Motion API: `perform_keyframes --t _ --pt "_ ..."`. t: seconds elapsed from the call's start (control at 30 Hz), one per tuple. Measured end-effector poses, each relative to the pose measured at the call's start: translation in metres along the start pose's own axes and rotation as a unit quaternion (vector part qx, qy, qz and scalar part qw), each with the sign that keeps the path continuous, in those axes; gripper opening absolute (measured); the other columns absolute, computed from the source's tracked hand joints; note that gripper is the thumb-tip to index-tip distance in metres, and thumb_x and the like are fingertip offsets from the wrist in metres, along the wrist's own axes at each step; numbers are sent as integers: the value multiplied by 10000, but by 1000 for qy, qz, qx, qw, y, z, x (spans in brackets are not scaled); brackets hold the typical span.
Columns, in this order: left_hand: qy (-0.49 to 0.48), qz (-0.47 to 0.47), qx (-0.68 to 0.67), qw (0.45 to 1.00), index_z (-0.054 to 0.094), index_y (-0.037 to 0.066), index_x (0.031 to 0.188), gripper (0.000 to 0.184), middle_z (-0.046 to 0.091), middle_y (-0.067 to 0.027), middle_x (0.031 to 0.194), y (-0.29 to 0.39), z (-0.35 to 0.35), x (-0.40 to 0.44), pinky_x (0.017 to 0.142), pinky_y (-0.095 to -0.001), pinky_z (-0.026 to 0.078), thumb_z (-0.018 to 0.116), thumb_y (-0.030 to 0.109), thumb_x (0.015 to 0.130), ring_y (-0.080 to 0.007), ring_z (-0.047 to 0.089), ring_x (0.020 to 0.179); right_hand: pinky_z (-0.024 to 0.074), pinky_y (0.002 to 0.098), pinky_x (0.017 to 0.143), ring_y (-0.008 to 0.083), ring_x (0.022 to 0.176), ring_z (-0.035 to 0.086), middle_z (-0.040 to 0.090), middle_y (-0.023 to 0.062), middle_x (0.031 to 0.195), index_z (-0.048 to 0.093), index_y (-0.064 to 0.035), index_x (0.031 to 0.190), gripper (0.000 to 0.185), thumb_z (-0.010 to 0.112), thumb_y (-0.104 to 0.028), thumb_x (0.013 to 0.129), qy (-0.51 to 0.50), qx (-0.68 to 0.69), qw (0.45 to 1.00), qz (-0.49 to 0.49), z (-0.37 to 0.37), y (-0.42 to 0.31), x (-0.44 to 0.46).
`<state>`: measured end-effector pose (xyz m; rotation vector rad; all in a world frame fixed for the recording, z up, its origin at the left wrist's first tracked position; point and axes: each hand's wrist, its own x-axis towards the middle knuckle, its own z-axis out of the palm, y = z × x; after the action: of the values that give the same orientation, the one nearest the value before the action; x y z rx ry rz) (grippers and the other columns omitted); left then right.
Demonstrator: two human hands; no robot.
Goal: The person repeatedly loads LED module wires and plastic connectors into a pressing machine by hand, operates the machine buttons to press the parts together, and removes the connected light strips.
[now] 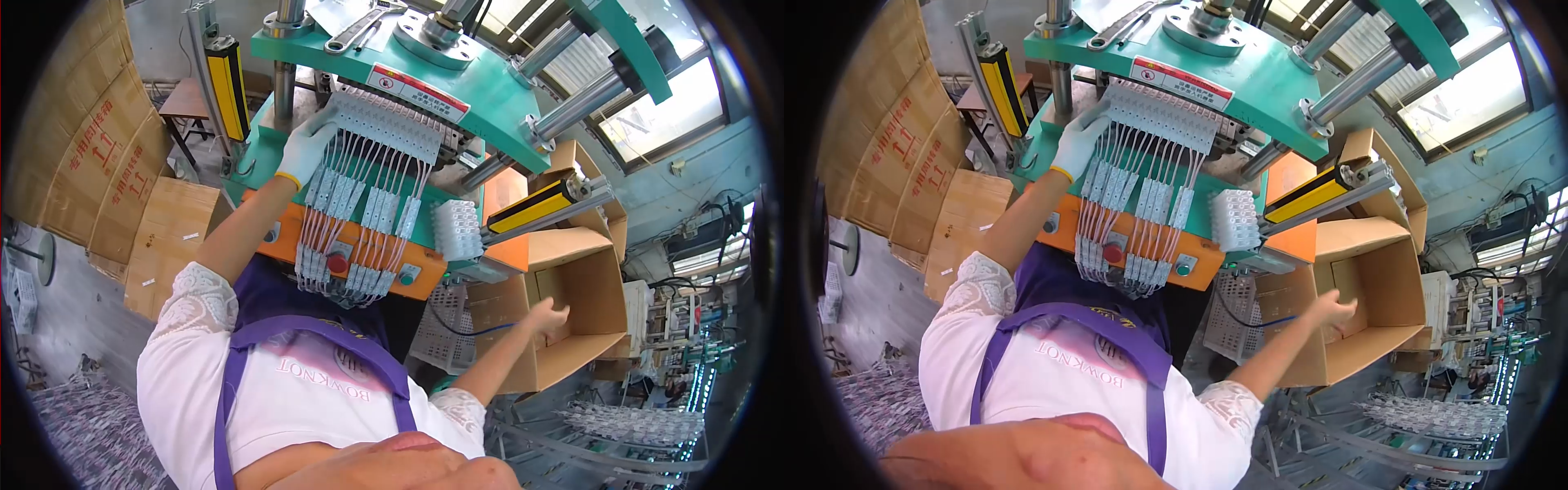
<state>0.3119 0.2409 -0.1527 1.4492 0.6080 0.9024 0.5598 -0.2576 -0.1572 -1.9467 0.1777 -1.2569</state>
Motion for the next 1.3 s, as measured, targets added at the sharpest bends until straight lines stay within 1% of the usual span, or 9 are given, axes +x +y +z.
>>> perform_keyframes --t 0.13,0.27,0.33,0.47,0.6,0.73,1.1,1.23,1.3 --pt "-52 -20 -15 998 651 -12 1254 325 669 -74 1256 -3 3 10 1037 -255 404 592 65 944 -128 578 1180 545 306 735 179 1009 613 622 98 1125 569 -14 1202 247 538 -37 958 -425 188 885 -6 -17 -166 -91" --pt "-40 -40 -76 995 680 12 1224 315 682 -69 1236 -2 6 16 1038 -269 416 610 94 928 -151 596 1166 490 320 520 189 498 602 642 110 842 550 8 1038 329 714 -235 889 -654 204 728 22 50 -249 -156" --pt "-41 -27 -92 995 673 -3 1228 326 677 -79 1249 2 7 21 1045 -274 415 617 86 919 -163 595 1177 474 297 540 164 555 608 613 84 728 553 -1 919 292 741 -218 868 -572 242 780 -74 99 -241 -179" --pt "-72 67 75 992 668 3 1229 335 683 -105 1245 27 16 40 1021 -274 433 603 144 932 -171 612 1162 473 284 620 147 685 631 624 80 711 588 -5 870 203 725 -154 859 -480 352 803 2 127 -261 -157" --pt "-38 -7 265 963 697 139 1191 354 713 -143 1113 25 33 65 914 -351 523 607 341 915 -301 686 1021 513 380 660 256 695 671 673 124 767 605 -15 910 156 694 -135 865 -465 257 842 -99 142 -256 -155" --pt "-13 41 389 920 693 223 1203 426 728 -99 1077 28 32 57 906 -386 512 590 500 896 -290 688 998 523 448 702 352 782 687 689 162 821 617 -38 932 215 680 -235 874 -508 138 841 -125 144 -243 -162" --pt "-110 118 428 889 573 259 1362 387 670 -162 1164 23 12 42 890 -465 519 455 297 996 -374 650 1014 519 494 776 393 891 677 701 154 970 544 -65 1051 250 627 -262 921 -548 5 815 -188 136 -248 -161" --pt "-105 144 418 891 543 271 1391 399 677 -211 1072 -5 10 52 839 -480 517 489 305 998 -395 657 946 522 510 757 396 874 683 706 173 931 549 -127 1243 345 600 -256 927 -464 52 868 -168 115 -257 -165" --pt "-110 118 452 877 530 277 1401 404 674 -222 1042 16 14 41 825 -490 515 480 306 1001 -404 655 927 558 474 702 357 840 690 686 144 957 481 -197 1372 400 502 -180 972 -508 -75 801 -307 122 -258 -167"
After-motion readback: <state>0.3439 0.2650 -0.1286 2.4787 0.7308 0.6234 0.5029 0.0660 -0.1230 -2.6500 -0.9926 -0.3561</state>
